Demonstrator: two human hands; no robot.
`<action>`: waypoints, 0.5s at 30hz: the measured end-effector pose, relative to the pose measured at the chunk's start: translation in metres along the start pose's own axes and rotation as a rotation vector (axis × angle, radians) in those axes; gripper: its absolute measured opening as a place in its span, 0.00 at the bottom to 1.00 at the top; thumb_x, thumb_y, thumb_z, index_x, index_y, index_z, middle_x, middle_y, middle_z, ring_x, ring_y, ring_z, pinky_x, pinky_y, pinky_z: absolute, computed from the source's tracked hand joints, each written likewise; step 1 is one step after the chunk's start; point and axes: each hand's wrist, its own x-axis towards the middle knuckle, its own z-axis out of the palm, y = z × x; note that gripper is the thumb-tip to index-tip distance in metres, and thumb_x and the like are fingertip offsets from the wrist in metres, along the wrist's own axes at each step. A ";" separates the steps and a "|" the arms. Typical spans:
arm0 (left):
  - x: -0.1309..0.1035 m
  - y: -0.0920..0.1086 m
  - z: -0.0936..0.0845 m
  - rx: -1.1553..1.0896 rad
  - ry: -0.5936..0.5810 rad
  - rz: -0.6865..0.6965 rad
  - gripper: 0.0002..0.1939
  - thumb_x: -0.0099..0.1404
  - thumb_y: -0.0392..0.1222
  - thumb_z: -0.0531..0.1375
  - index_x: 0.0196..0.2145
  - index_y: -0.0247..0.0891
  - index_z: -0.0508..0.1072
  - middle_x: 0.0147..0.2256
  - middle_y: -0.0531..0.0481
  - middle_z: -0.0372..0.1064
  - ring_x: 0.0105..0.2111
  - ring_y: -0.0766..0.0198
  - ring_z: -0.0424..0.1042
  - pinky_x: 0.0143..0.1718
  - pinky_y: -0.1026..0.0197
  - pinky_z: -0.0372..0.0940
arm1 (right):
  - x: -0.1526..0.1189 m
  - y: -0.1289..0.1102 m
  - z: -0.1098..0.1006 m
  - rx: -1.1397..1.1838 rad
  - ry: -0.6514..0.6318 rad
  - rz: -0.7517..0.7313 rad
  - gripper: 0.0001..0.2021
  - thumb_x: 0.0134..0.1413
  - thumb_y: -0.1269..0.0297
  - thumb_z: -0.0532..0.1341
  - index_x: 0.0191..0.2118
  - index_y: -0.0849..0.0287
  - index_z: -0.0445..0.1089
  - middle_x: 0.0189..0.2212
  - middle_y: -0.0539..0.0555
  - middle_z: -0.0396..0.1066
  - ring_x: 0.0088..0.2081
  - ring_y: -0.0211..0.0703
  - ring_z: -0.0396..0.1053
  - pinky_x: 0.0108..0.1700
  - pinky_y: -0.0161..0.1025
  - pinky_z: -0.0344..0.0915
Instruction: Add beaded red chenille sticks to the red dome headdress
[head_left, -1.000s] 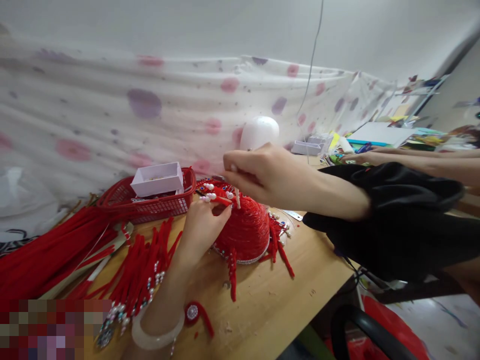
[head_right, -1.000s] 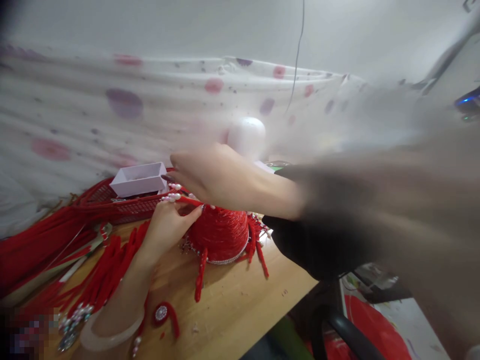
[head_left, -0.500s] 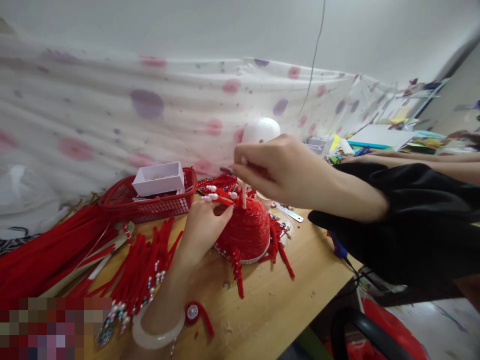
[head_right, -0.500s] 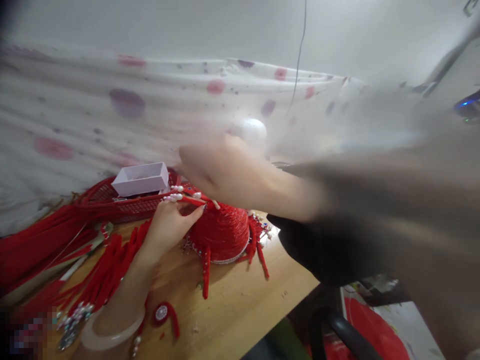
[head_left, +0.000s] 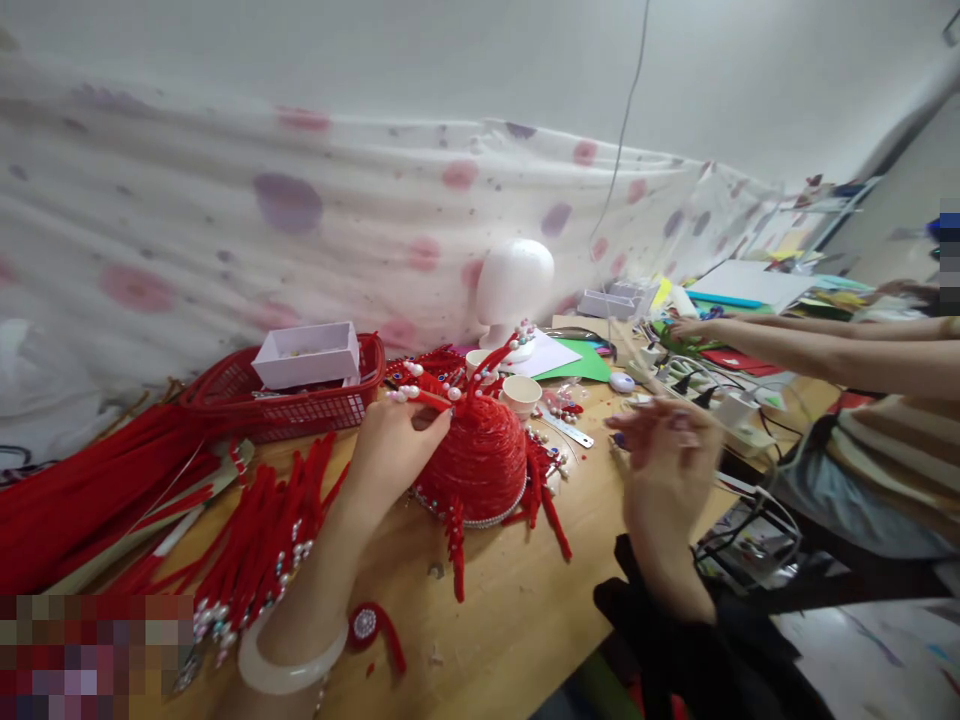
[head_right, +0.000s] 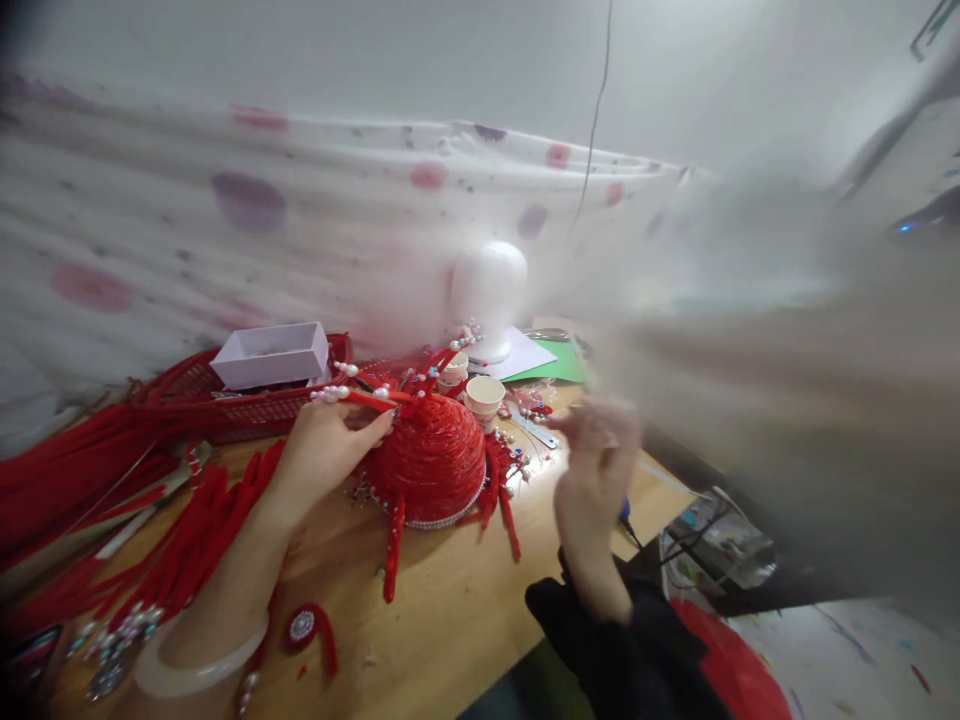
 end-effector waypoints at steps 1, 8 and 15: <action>0.000 -0.001 0.000 0.005 0.002 0.002 0.09 0.61 0.41 0.60 0.28 0.41 0.81 0.30 0.49 0.81 0.33 0.55 0.80 0.41 0.57 0.71 | -0.010 0.012 0.002 -0.013 -0.069 0.045 0.05 0.67 0.58 0.54 0.43 0.51 0.63 0.36 0.50 0.66 0.34 0.42 0.70 0.42 0.46 0.68; 0.001 -0.005 0.000 -0.007 -0.006 -0.008 0.10 0.61 0.42 0.60 0.29 0.40 0.81 0.30 0.48 0.81 0.32 0.56 0.80 0.38 0.57 0.72 | -0.031 0.049 0.033 -0.176 -0.517 -0.062 0.09 0.67 0.66 0.50 0.47 0.54 0.65 0.45 0.58 0.65 0.51 0.48 0.65 0.55 0.52 0.63; 0.001 -0.004 0.000 -0.075 -0.008 -0.060 0.09 0.60 0.43 0.61 0.30 0.39 0.81 0.30 0.47 0.81 0.32 0.55 0.80 0.34 0.58 0.73 | -0.029 0.039 0.037 -0.240 -0.658 -0.080 0.11 0.65 0.70 0.48 0.48 0.56 0.64 0.46 0.60 0.64 0.50 0.49 0.66 0.53 0.50 0.64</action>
